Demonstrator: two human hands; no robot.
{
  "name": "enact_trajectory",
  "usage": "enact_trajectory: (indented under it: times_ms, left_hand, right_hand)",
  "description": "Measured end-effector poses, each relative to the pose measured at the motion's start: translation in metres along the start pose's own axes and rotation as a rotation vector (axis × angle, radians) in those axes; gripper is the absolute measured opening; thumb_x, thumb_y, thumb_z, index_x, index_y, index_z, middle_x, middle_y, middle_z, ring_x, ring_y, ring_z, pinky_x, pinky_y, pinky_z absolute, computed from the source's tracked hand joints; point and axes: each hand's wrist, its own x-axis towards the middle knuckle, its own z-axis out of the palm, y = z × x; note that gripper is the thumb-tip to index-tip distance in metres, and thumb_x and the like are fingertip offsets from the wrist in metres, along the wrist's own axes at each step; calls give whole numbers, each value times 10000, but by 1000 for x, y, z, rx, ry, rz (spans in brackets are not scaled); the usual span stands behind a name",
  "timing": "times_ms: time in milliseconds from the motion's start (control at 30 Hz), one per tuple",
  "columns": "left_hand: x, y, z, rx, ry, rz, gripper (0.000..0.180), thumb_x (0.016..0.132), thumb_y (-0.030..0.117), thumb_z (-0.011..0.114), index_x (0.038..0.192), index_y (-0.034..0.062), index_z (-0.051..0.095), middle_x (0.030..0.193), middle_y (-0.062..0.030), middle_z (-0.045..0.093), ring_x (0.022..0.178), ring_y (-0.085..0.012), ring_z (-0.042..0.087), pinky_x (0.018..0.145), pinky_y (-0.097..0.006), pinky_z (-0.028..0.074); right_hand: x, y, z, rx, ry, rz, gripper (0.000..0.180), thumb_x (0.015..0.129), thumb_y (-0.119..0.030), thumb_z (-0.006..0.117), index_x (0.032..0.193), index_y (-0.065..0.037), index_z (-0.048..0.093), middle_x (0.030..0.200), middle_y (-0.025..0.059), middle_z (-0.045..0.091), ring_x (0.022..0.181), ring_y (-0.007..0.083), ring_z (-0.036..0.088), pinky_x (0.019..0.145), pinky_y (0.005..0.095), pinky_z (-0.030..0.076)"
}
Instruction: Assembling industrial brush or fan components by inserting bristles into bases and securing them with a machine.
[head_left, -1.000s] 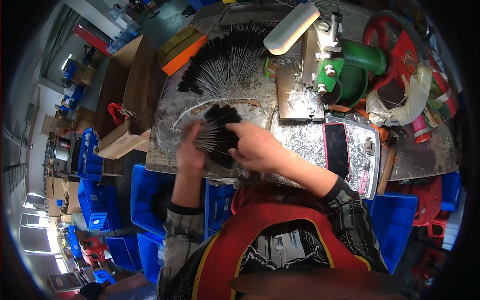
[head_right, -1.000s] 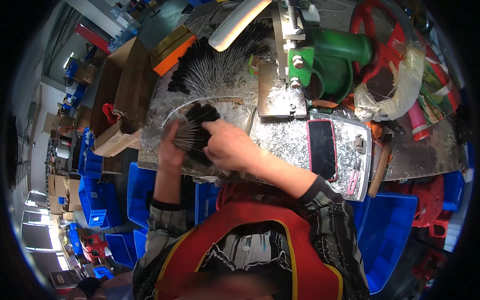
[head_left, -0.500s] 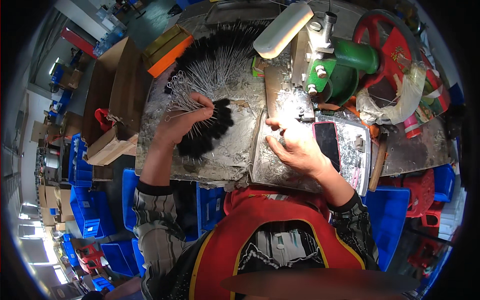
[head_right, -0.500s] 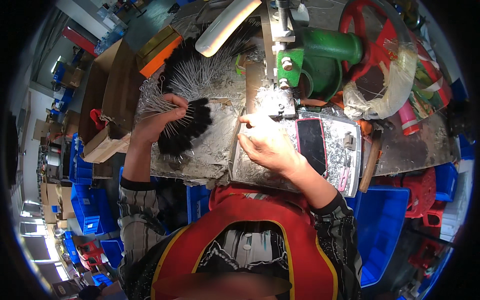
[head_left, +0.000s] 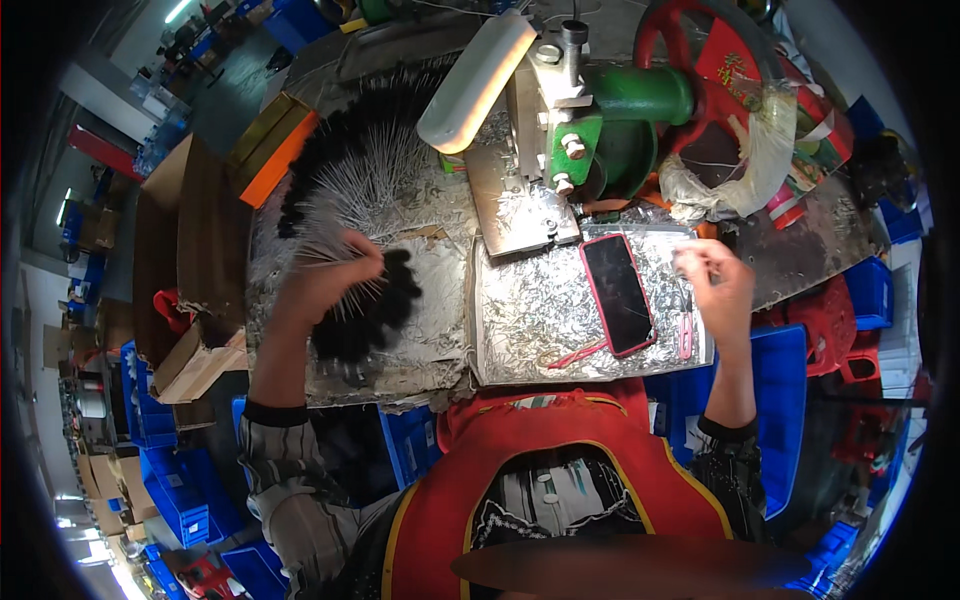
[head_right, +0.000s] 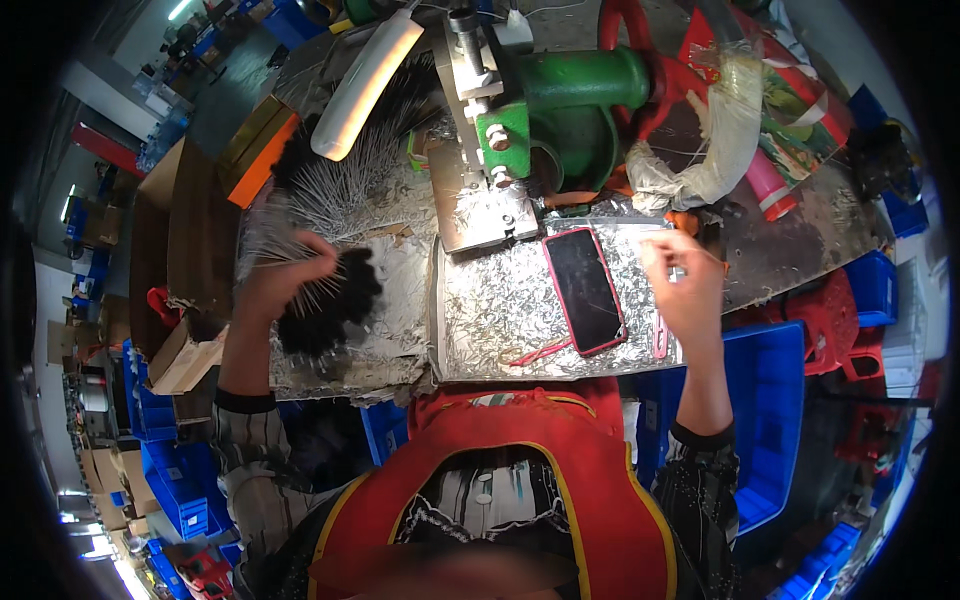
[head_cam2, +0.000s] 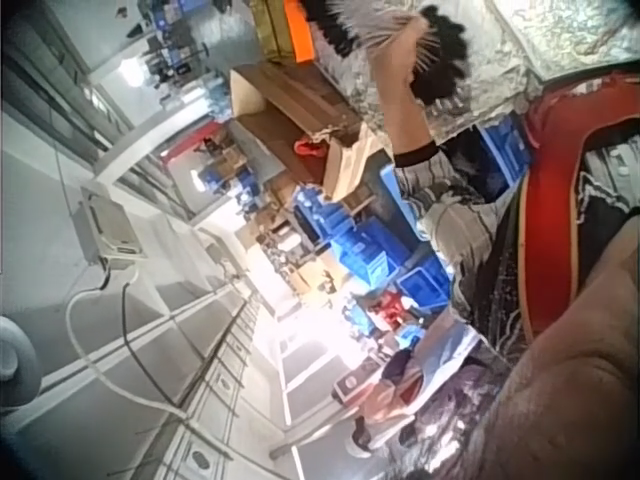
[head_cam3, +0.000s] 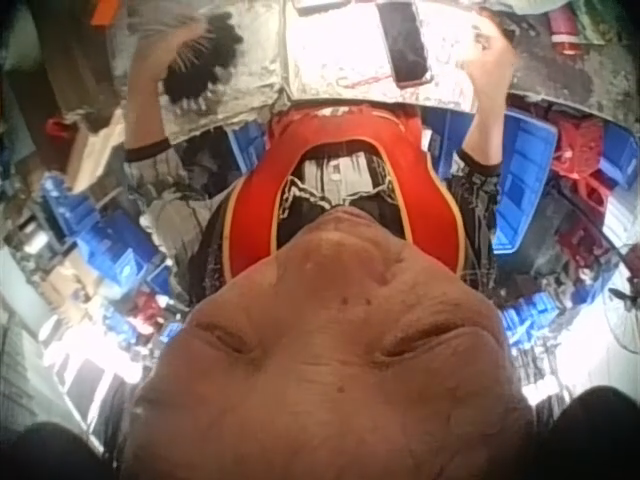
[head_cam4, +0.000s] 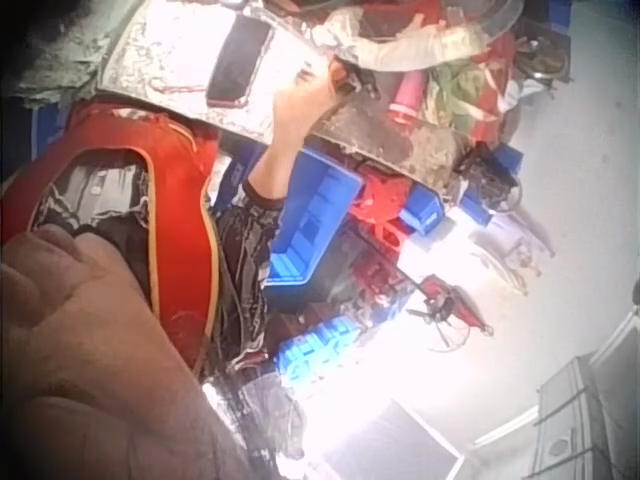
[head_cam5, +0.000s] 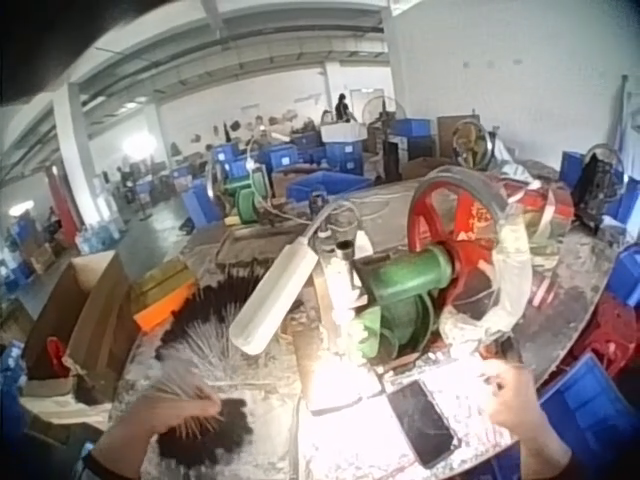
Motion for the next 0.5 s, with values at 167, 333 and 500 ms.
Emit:
enact_trajectory:
  times_ms: [167,333,500]
  left_hand:
    - [16,-18,9,-1012,42,56,154,774,45,491,920,-5,500,900,-131,543,841,-227,550,775,-341,452]
    - [38,-48,75,-1334,62,-58,121,767,13,486,885,13,514,870,-106,554,826,-206,546,741,-321,467]
    - [57,-55,104,-1430,19,-93,152,746,3,503,898,4,513,863,-113,553,810,-218,549,744,-335,464]
  right_hand:
    - [10,22,-29,-127,277,97,248,763,-156,579,939,17,553,784,80,601,667,96,545,608,225,432]
    - [45,5,-17,197,212,43,242,743,-148,603,884,44,555,757,64,585,682,93,524,608,219,418]
    - [69,28,0,494,250,-12,104,733,-79,595,727,21,568,688,47,576,614,81,521,599,208,408]
